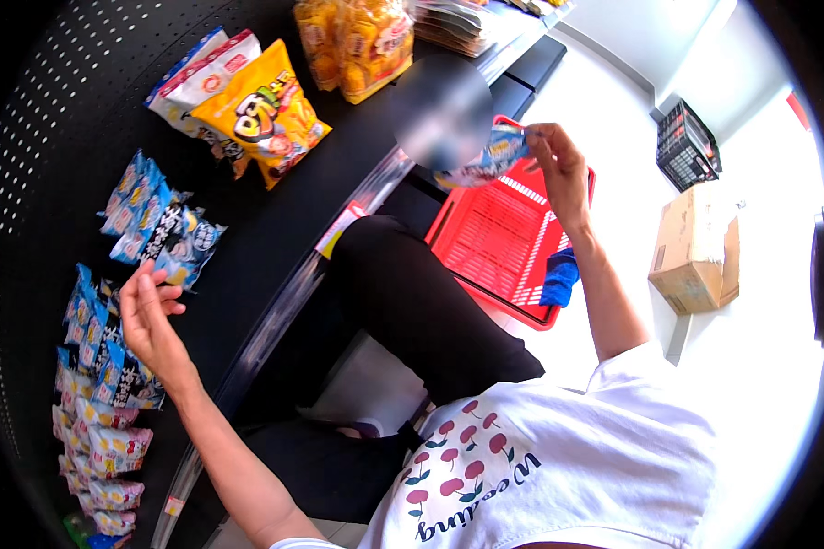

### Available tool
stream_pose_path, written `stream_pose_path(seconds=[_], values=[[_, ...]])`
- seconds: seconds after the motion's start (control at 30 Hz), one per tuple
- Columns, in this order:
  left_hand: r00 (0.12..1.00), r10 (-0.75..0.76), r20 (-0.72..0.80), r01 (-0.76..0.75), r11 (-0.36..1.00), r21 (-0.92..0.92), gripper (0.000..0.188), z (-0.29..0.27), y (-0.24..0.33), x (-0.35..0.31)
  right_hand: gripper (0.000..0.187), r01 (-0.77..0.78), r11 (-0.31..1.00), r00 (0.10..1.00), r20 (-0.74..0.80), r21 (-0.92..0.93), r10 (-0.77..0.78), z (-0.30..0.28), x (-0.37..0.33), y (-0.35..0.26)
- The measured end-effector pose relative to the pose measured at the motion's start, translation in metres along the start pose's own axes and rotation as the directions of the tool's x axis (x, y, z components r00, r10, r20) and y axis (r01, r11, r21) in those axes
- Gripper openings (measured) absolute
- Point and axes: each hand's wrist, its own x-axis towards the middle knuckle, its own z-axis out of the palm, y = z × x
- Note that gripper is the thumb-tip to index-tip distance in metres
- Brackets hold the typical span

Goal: The person sits on a stool in a store aisle and restocks shelves with packaged snacks. They take items from a red basket, place them on the shelf, and wipe the shelf surface with a blue cloth between batches of items.

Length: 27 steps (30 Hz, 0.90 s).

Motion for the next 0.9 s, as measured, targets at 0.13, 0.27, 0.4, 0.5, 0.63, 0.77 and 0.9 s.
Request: stream_pose_path(seconds=[0.13,0.27,0.4,0.5,0.63,0.77,0.9], values=[[0.999,-0.04,-0.018,0.039,0.998,-0.04,0.031,0.005,-0.018,-0.008,0.011,-0.279,0.948,0.953,0.08,-0.151,0.293,-0.027,-0.051,0.07],[0.999,-0.032,-0.029,0.028,0.99,-0.139,0.031,0.004,-0.037,0.006,0.012,-0.371,0.924,0.911,0.161,-0.087,0.381,-0.014,-0.097,0.165],[0.994,-0.093,-0.06,0.081,0.98,-0.184,0.03,-0.002,-0.048,0.007,0.016,-0.408,0.892,0.851,0.273,-0.193,0.448,0.017,-0.116,0.2],[0.99,-0.126,-0.066,0.111,0.974,-0.199,0.03,0.001,-0.053,0.007,0.022,-0.458,0.869,0.803,0.332,-0.186,0.494,0.031,-0.124,0.218],[0.989,-0.131,-0.063,0.116,0.972,-0.206,0.03,0.002,-0.059,0.009,0.034,-0.3,0.934,0.901,0.262,-0.196,0.345,0.045,-0.125,0.23],[0.991,-0.119,-0.063,0.103,0.971,-0.217,0.029,-0.007,-0.061,0.007,0.049,-0.392,0.897,0.797,0.411,-0.206,0.443,0.032,-0.131,0.186],[0.99,-0.123,-0.067,0.105,0.969,-0.225,0.029,-0.006,-0.058,0.006,0.068,-0.379,0.894,0.624,0.646,-0.24,0.439,0.015,-0.165,0.128]])
